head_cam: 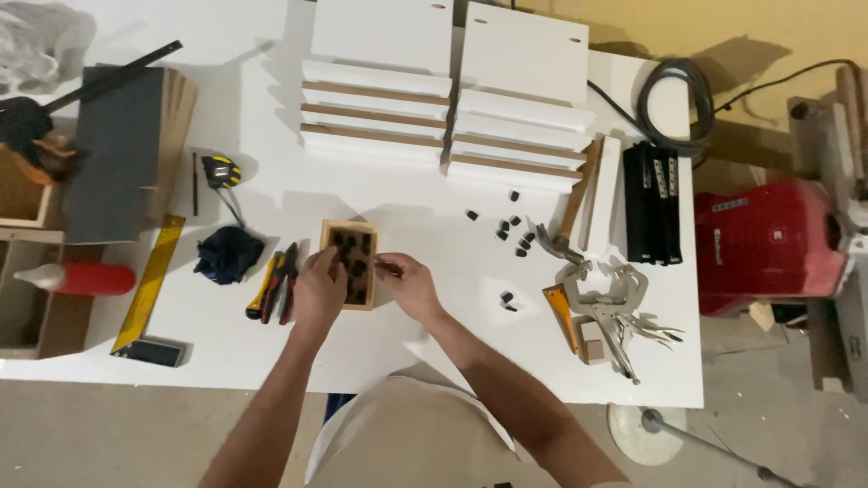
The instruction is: The person sorts small black plastic furniture feet from a wooden box onto a white workbench. They then walk to a nearby table and place the feet into a plastic bag.
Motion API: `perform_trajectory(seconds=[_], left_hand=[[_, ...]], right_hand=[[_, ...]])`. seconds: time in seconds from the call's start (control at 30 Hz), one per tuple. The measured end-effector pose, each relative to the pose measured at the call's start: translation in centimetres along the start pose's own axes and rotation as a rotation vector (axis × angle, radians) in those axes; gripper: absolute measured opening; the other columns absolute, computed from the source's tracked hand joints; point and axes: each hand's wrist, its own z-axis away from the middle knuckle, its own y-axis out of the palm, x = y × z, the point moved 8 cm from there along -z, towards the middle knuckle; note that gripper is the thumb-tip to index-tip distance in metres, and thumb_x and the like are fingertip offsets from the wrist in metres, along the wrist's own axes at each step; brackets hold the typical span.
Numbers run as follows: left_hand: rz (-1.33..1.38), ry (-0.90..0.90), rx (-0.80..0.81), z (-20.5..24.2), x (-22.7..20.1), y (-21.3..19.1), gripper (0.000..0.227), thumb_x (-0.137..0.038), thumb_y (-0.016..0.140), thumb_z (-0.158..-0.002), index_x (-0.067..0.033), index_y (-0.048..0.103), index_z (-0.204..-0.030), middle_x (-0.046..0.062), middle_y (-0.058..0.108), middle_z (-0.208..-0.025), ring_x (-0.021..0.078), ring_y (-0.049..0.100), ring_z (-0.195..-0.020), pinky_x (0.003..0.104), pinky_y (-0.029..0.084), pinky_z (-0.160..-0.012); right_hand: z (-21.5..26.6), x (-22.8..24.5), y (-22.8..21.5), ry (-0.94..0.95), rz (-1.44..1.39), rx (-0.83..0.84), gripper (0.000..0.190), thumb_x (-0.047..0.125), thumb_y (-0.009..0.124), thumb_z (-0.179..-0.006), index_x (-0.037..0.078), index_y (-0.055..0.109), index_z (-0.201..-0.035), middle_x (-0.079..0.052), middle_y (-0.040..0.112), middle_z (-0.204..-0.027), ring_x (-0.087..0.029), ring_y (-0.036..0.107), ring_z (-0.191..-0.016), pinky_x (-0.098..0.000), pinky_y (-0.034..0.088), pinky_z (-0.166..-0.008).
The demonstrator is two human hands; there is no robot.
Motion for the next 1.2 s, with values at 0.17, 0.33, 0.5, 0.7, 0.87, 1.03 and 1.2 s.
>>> perform_trajectory(seconds=[0.17, 0.33, 0.5, 0.7, 0.87, 1.03, 1.2], left_hand=[[0.049, 0.261, -0.056, 0.2, -6.4, 2.8, 0.030, -0.010, 0.064, -0.093, -0.0100, 0.073, -0.122, 0.010, 0.068, -0.109, 0.0301, 0.074, -0.089, 0.038, 0.064, -0.073], [0.062, 0.558, 0.055, -2.7, -12.5, 12.6, 0.025, -0.014, 0.068, -0.088, -0.0141, 0.071, -0.113, 0.004, 0.067, -0.103, 0.0213, 0.073, -0.081, 0.032, 0.063, -0.070], [-0.181, 0.529, 0.518, -7.6, -16.6, 23.8, 0.036, -0.014, 0.063, -0.097, -0.0106, 0.064, -0.133, 0.012, 0.058, -0.127, 0.0350, 0.064, -0.119, 0.045, 0.060, -0.095], [-0.343, 0.610, 0.676, -10.8, -17.4, 33.0, 0.028, -0.017, 0.069, -0.095, -0.0160, 0.073, -0.123, 0.007, 0.059, -0.121, 0.0323, 0.062, -0.119, 0.042, 0.060, -0.096], [-0.289, 0.709, 0.686, -9.4, -19.5, 32.7, 0.020, -0.021, 0.067, -0.096, -0.0138, 0.070, -0.115, 0.006, 0.059, -0.110, 0.0291, 0.065, -0.107, 0.040, 0.061, -0.088], [-0.212, 0.990, 0.579, -7.0, -24.9, 31.8, 0.013, -0.017, 0.064, -0.096, -0.0145, 0.068, -0.108, 0.009, 0.057, -0.101, 0.0345, 0.066, -0.097, 0.047, 0.064, -0.074], [-0.332, 1.070, 0.674, -6.7, -25.0, 35.0, 0.019, -0.009, 0.059, -0.093, -0.0144, 0.075, -0.101, 0.008, 0.061, -0.100, 0.0311, 0.065, -0.094, 0.045, 0.062, -0.069]], right_hand=[[-0.6, -6.4, -8.2, 0.111, 0.106, -0.108, 0.028, 0.017, 0.079, -0.087, 0.013, 0.078, -0.114, -0.011, 0.077, -0.102, -0.020, 0.075, -0.089, -0.0325, 0.060, -0.086], [-2.5, -9.0, -21.9, 0.075, 0.436, -0.386, 0.025, 0.014, 0.074, -0.090, 0.008, 0.075, -0.114, -0.016, 0.075, -0.105, -0.032, 0.076, -0.095, -0.0393, 0.063, -0.083], [-4.3, -5.3, -27.6, 0.014, 0.746, -0.560, 0.049, 0.025, 0.078, -0.087, 0.006, 0.065, -0.130, -0.018, 0.058, -0.123, -0.044, 0.071, -0.101, -0.0543, 0.062, -0.089], [-7.8, -10.9, -28.9, -0.025, 0.894, -0.477, 0.024, 0.019, 0.071, -0.091, 0.008, 0.070, -0.113, -0.014, 0.062, -0.107, -0.044, 0.072, -0.093, -0.0517, 0.064, -0.081], [-8.1, -12.0, -29.5, -0.015, 0.891, -0.411, 0.025, 0.022, 0.068, -0.092, 0.013, 0.062, -0.115, -0.011, 0.058, -0.106, -0.044, 0.071, -0.092, -0.0504, 0.063, -0.077], [-8.9, -15.4, -30.0, -0.045, 0.925, -0.412, 0.026, 0.022, 0.072, -0.084, 0.013, 0.064, -0.108, -0.011, 0.057, -0.098, -0.043, 0.072, -0.084, -0.0506, 0.062, -0.072], [-8.1, -14.9, -29.7, -0.257, 1.050, -0.462, 0.018, 0.018, 0.069, -0.081, 0.012, 0.066, -0.098, -0.006, 0.056, -0.085, -0.033, 0.072, -0.069, -0.0385, 0.061, -0.059]])
